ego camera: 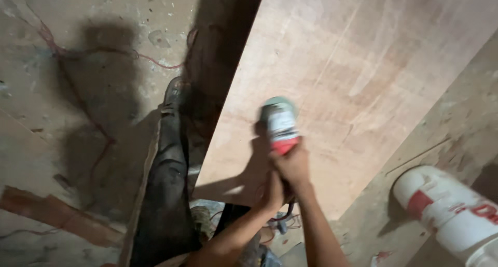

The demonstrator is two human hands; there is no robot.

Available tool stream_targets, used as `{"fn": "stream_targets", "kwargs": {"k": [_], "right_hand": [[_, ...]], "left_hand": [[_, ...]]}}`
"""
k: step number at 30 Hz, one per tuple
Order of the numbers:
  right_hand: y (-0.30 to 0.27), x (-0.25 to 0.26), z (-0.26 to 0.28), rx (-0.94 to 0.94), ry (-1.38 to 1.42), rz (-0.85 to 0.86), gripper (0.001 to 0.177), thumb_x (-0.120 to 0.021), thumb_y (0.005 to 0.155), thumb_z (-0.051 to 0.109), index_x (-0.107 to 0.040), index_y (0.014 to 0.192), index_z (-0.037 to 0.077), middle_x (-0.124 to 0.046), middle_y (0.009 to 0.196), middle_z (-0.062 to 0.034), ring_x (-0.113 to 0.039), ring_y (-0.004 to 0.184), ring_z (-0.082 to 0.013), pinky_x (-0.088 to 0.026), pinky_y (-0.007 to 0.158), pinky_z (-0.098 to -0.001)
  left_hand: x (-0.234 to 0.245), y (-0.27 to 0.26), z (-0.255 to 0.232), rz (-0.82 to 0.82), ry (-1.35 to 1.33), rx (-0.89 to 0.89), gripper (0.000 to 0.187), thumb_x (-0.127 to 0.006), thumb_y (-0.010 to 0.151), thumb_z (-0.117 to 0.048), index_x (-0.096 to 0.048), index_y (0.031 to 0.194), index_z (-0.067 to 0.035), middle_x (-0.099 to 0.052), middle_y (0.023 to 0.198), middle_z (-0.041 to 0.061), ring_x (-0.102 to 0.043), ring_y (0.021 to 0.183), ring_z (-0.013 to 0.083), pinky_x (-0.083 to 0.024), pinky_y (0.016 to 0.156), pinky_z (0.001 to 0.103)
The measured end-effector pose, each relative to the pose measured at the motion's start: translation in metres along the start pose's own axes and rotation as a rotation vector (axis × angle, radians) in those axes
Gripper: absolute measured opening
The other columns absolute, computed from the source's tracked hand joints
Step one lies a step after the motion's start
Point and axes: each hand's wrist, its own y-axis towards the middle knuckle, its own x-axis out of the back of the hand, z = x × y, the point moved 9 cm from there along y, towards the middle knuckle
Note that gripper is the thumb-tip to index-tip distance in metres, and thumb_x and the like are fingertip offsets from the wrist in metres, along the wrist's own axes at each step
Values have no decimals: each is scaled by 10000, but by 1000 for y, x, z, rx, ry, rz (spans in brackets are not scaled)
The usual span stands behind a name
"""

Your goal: The person uses an angle grinder with a sanding disc to smooth the surface of a large wooden board. They move the tool across the board in various directions, generating sparks at times.

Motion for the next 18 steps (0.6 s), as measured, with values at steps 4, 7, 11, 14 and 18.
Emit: {"fn": "stream_targets", "kwargs": {"k": [4,7,11,14,18], "right_hand": [[-11,-47,29,130,-277,253,745,-842,682,301,-464,1223,-44,-710,881,-302,-703,813,-458,-569,728,-491],[24,-19,18,37,-263,163,748,-794,725,313,-428,1259,-62,-719,866,-292,-723,792,-417,-573,698,-481],[56,74,-33,-75,-121,-162,588,-799,688,271,-585,1138,-42,-724,894,-191,-712,793,-270,-574,710,-421],[64,128,-76,-268,38,-320,471,-797,732,287,-673,1043,-45,-715,908,-139,-665,787,-218,-548,713,-397],[25,130,-114,-486,320,-442,473,-794,764,330,-716,1039,-47,-717,942,-108,-654,801,-175,-548,709,-365]], "left_hand": [[26,-6,14,-171,-314,-36,579,-331,1016,-509,-406,1486,-180,-553,1376,34,-604,1236,147,-535,1017,305],[2,21,31,-61,-337,63,627,-327,1026,-514,-371,1535,-149,-561,1444,39,-613,1287,145,-530,1070,294],[-50,56,66,-63,-6,214,743,-400,1055,-595,-463,1481,11,-663,1226,82,-668,1095,180,-579,898,353],[-98,76,66,50,229,202,721,-386,1047,-589,-449,1481,-17,-634,1258,87,-637,1137,191,-551,936,363],[-85,49,61,86,229,182,693,-368,1035,-582,-431,1481,-54,-595,1301,94,-596,1192,206,-514,987,376]]}}
